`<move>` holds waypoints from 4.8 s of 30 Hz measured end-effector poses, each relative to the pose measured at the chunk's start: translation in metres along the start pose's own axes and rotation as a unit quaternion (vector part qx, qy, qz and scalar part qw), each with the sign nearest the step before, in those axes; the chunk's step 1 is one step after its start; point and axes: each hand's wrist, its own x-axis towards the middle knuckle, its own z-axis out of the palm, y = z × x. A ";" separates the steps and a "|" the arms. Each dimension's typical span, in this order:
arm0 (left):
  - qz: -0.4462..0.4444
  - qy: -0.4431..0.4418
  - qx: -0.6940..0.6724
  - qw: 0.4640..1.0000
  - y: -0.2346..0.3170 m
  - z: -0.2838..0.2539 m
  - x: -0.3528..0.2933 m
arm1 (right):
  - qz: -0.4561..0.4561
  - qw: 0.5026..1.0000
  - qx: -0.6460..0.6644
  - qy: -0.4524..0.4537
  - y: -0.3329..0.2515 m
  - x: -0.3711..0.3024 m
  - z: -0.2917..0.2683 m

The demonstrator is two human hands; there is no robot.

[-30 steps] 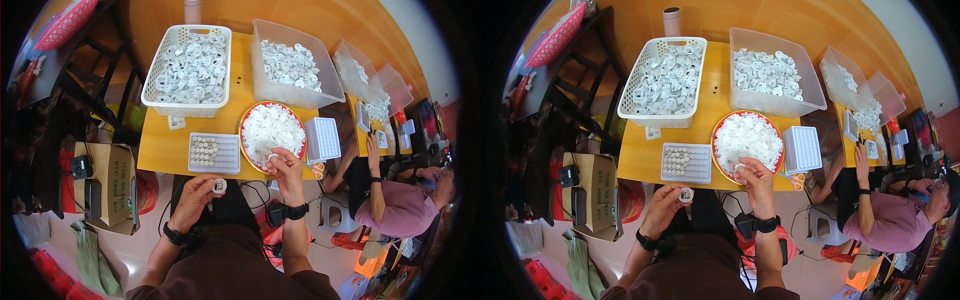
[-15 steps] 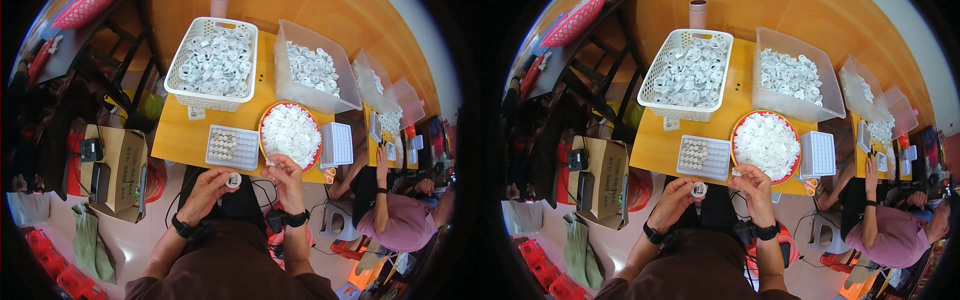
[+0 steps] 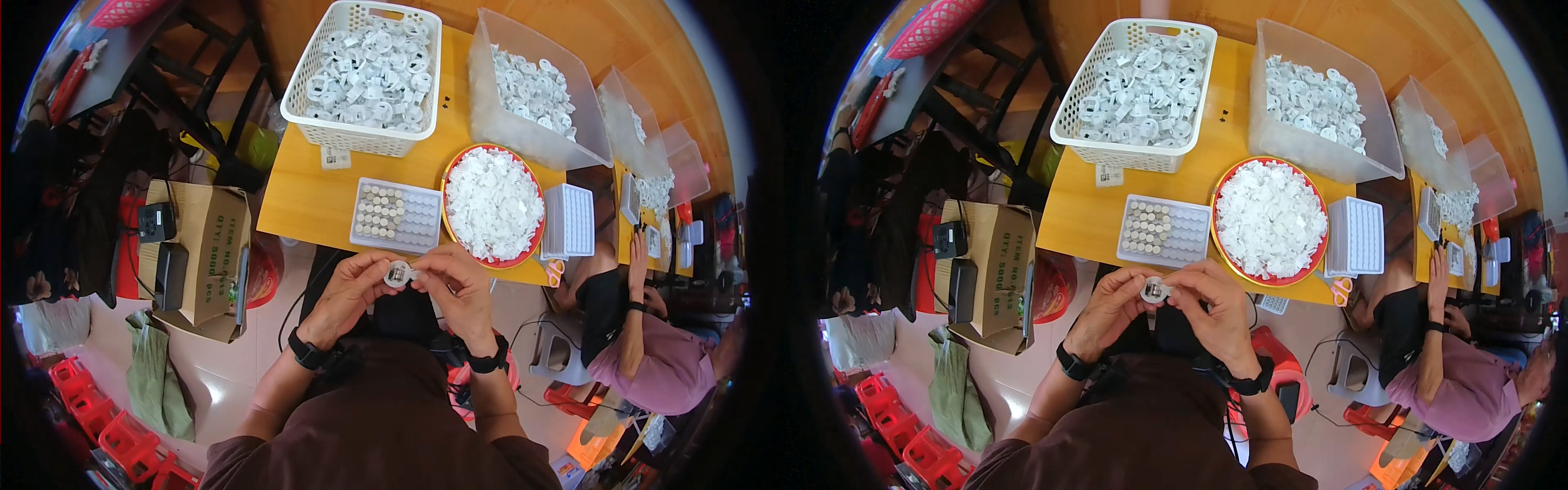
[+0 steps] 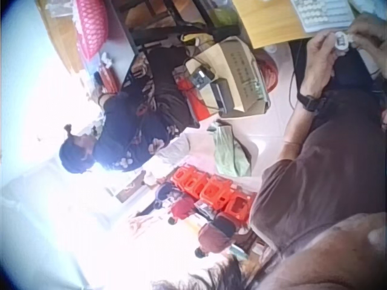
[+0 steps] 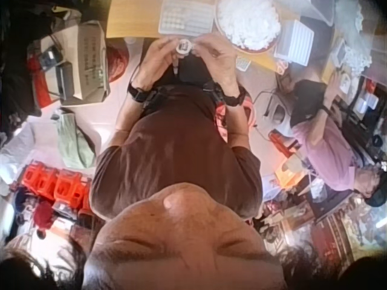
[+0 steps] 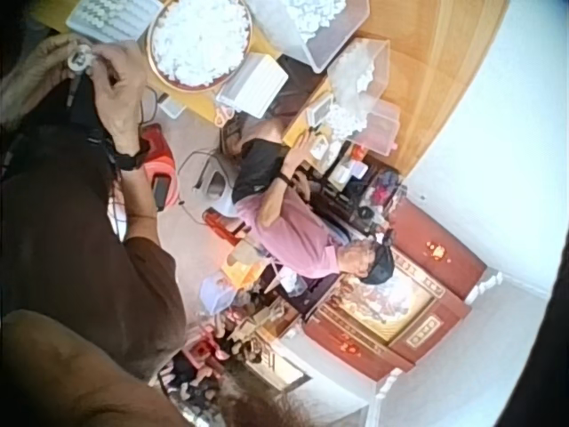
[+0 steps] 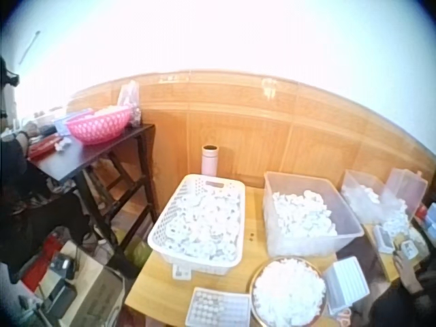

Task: The person picks up a white plastic base from a basket and a small round component from a tray to fit them together. They then select a white plastic cap from a bowl, snap it onto the base, and place the completed unit into a white tray.

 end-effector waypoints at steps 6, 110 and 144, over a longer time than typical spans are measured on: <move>-0.007 -0.008 0.029 1.000 0.001 0.000 0.001 | -0.068 0.986 -0.150 -0.024 -0.001 -0.001 0.008; 0.337 -0.029 0.724 0.602 0.031 0.015 0.008 | 0.054 0.987 0.032 0.145 0.020 0.000 0.032; 0.151 0.035 0.156 0.976 0.020 0.013 0.006 | -0.091 0.978 -0.060 0.175 0.020 -0.003 0.039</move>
